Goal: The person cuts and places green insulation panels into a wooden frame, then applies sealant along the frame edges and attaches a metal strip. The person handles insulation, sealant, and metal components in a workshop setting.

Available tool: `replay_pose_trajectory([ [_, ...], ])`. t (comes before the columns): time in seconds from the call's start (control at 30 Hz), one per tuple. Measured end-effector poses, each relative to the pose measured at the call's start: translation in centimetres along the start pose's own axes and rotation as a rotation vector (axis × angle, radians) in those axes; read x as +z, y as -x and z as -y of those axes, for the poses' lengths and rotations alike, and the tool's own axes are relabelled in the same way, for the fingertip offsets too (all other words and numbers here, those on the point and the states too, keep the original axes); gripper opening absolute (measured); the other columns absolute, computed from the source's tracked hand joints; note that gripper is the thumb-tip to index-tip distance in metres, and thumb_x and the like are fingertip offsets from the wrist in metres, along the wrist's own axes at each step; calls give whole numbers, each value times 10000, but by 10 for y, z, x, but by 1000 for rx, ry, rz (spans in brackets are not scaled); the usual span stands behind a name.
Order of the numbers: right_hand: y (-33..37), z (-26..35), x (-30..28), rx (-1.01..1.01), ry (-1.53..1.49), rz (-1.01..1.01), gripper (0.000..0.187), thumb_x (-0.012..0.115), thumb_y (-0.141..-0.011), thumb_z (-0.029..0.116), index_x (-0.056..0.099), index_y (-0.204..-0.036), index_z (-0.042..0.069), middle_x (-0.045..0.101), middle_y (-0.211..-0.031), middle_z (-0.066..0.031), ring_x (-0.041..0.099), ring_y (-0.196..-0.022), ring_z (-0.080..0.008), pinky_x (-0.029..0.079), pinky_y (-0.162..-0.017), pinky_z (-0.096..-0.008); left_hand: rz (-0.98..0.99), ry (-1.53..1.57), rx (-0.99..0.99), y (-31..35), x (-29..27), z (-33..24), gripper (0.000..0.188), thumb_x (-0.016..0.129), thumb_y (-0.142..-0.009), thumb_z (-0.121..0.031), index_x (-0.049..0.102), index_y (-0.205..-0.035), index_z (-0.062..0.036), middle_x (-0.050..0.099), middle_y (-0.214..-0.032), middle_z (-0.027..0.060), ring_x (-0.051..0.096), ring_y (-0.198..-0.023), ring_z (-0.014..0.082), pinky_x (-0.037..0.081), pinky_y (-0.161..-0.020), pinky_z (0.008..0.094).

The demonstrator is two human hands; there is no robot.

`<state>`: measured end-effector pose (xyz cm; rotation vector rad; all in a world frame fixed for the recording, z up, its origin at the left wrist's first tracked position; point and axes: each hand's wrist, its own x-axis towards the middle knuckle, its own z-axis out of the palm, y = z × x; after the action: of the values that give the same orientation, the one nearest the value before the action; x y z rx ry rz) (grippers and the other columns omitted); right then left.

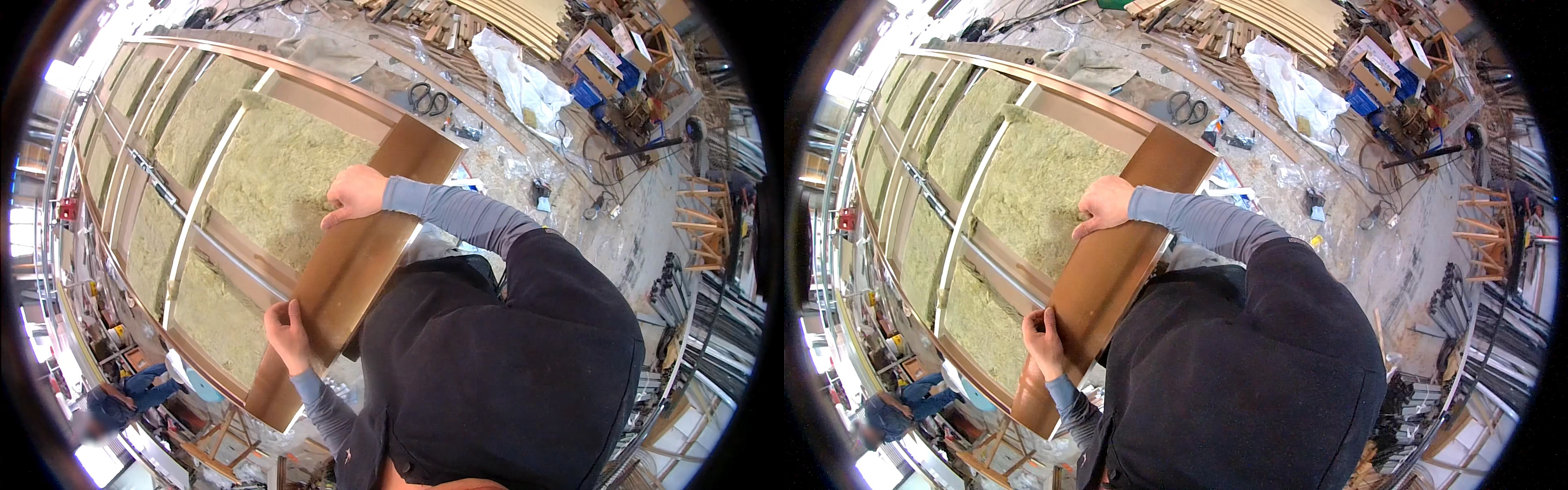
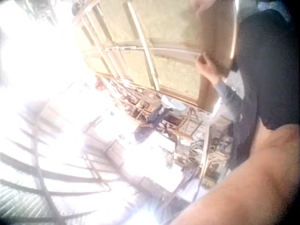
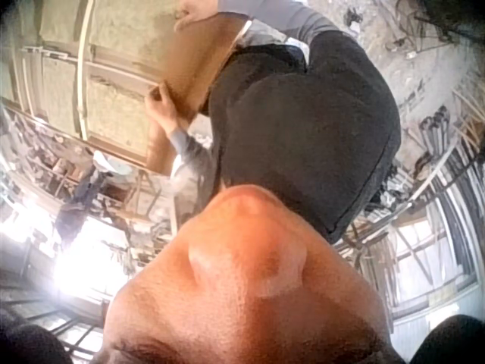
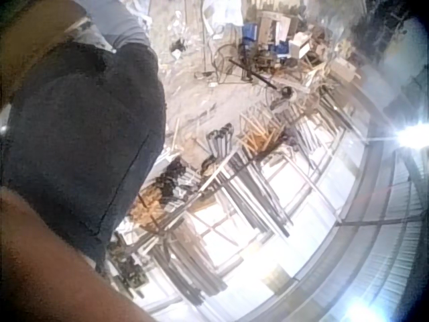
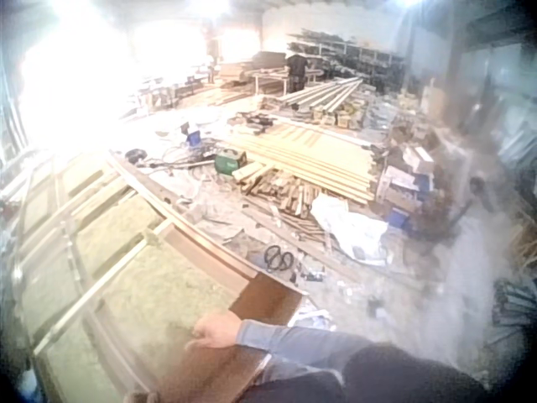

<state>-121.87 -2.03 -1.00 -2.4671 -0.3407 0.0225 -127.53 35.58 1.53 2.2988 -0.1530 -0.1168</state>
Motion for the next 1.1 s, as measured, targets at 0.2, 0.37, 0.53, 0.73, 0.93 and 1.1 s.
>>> replay_pose_trajectory([
  [0.2,-2,-2,2,-20,-40,17,672,725,-815,721,714,-700,59,703,-739,-166,695,-750,-398,535,-659,-506,19,68,-34,1,-5,-8,249,771,-984,-225,677,-987,6,679,-882,56,623,-814,142,520,-772,299],
  [0.37,-1,-7,3,-179,-55,-93,617,766,-811,672,704,-681,71,685,-808,-142,670,-874,-361,525,-766,-477,14,81,-50,2,-7,0,241,780,-977,-211,680,-986,9,683,-882,59,627,-818,139,521,-766,297],
  [0.53,-1,-12,2,-162,-52,-78,597,761,-820,666,687,-678,91,655,-862,-124,630,-966,-343,500,-842,-468,-43,32,24,2,0,10,244,797,-957,-203,693,-990,15,702,-892,78,642,-815,153,529,-762,306],
  [0.73,0,-13,7,-141,21,-47,604,734,-842,677,678,-703,92,653,-895,-116,614,-1012,-334,483,-878,-466,-50,43,42,1,6,16,225,784,-972,-194,692,-959,11,695,-851,50,614,-775,112,524,-741,276],
  [0.93,-4,-17,11,-189,7,-55,607,724,-847,683,647,-687,103,644,-881,-106,609,-996,-334,477,-862,-460,-13,78,0,0,2,15,241,806,-947,-204,705,-992,10,698,-902,84,637,-818,158,524,-759,315],
  [1.1,-1,-21,17,-204,-28,-204,553,738,-851,652,642,-732,120,625,-870,-78,601,-958,-310,465,-835,-448,-79,-135,107,6,6,3,236,790,-945,-231,711,-1008,-18,688,-994,122,624,-979,274,491,-899,402],
])
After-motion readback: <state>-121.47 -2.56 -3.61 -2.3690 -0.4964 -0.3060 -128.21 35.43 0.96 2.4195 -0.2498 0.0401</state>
